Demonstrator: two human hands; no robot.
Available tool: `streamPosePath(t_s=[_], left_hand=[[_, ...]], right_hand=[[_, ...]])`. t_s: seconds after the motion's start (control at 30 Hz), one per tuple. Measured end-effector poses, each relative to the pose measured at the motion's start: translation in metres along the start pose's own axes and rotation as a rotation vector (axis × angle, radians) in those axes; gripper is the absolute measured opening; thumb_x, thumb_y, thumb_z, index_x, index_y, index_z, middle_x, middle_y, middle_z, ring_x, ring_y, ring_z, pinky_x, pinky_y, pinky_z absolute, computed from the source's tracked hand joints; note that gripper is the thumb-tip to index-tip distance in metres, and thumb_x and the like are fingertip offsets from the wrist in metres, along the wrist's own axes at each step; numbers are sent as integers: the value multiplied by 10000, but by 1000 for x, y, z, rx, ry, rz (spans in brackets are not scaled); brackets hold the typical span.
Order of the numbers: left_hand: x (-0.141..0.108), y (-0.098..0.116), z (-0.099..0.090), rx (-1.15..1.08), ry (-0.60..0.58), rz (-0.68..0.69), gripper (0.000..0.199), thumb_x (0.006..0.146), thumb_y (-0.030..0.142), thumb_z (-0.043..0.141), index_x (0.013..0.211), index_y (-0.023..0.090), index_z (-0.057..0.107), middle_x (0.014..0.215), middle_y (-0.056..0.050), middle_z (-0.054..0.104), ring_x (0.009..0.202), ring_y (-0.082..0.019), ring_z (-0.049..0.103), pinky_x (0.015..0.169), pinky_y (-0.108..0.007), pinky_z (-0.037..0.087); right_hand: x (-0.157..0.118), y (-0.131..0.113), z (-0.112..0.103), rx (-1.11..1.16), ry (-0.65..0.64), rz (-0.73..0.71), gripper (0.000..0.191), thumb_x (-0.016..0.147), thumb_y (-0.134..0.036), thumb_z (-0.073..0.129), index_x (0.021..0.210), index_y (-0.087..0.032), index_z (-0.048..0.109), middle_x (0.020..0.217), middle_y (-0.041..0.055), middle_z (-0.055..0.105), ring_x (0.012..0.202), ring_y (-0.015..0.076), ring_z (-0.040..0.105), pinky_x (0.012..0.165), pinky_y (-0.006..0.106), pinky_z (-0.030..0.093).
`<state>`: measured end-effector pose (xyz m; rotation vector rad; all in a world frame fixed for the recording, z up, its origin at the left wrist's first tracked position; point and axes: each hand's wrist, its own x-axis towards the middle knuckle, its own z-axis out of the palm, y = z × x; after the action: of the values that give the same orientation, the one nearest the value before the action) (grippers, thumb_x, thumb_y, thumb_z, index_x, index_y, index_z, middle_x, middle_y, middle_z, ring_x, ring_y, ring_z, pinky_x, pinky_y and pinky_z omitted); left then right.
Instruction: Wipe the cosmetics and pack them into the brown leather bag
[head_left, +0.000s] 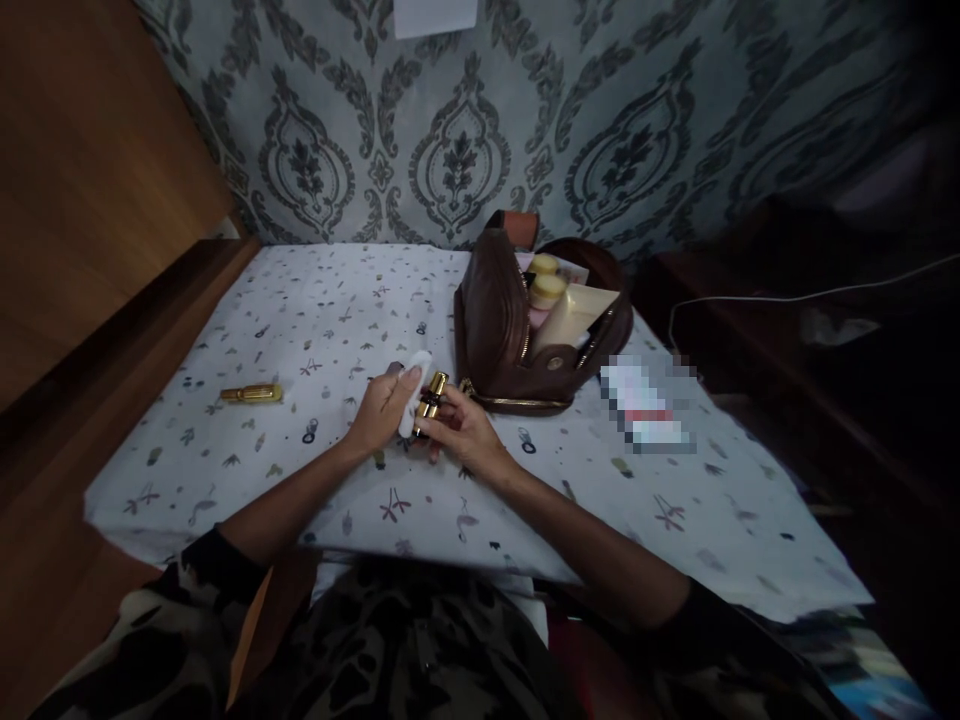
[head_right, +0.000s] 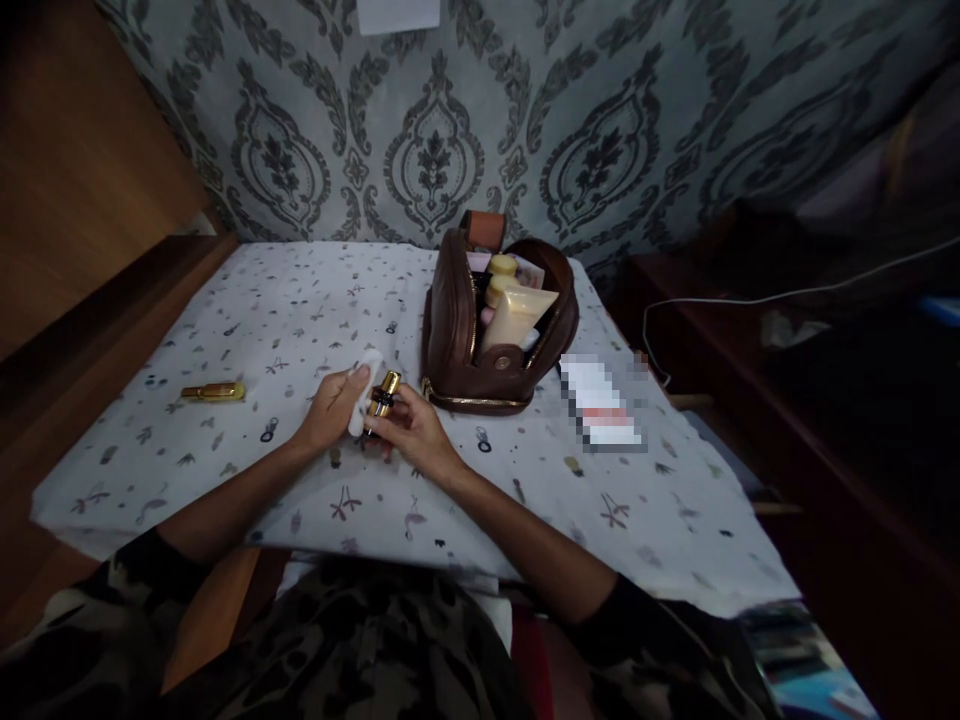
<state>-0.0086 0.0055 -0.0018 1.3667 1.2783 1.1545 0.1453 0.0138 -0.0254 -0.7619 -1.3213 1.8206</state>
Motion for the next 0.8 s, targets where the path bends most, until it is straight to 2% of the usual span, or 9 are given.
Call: streamPosePath(t_s=[0.13,0.23,0.4,0.5,0.63,0.8], left_hand=[[3,1,-1,-53,82,9,635,858,791,458,735,181,585,569,16,555,507,-114,510,502,-249,427],[4,2,-3,-29,72,-3,631,895,769,410,822,181,628,673,-12,613,603,-140,563,579,-268,461],[2,4,-1,82,-17,51,617,919,761,362,790,197,577,757,-26,592,731,-177,558,706,-314,470],[0,5,1,117,-110,83,576,920,750,381,781,211,527,745,-14,556,715,-176,530,691,-317,453],[1,4,0,114,-233,63,488,944,678,424,790,219,486,684,5,526,651,-161,513,605,-292,420],[2,2,-2,98,-136,71,448,958,605,462,829,185,548,655,20,532,604,-128,495,551,-247,392]], right_hand=[[-1,-3,-2,-35,68,-24,556,675,-533,850,1074,-254,581,892,-2,712,515,124,649,376,209,442],[-1,-4,-1,-61,127,-53,529,661,-493,867,1049,-253,599,928,-4,710,445,79,559,353,207,399],[-2,-4,2,-99,225,-124,475,583,-405,922,902,-222,623,779,-33,631,541,87,532,471,220,496],[-2,-4,2,-107,271,-167,456,601,-422,906,886,-228,608,801,-30,610,596,109,568,524,246,528],[-4,-6,1,-103,253,-179,426,710,-502,824,967,-237,611,824,-7,624,634,155,628,552,298,539],[-6,-9,2,-94,265,-220,407,776,-513,771,1014,-232,598,813,-7,648,602,147,644,512,280,513]])
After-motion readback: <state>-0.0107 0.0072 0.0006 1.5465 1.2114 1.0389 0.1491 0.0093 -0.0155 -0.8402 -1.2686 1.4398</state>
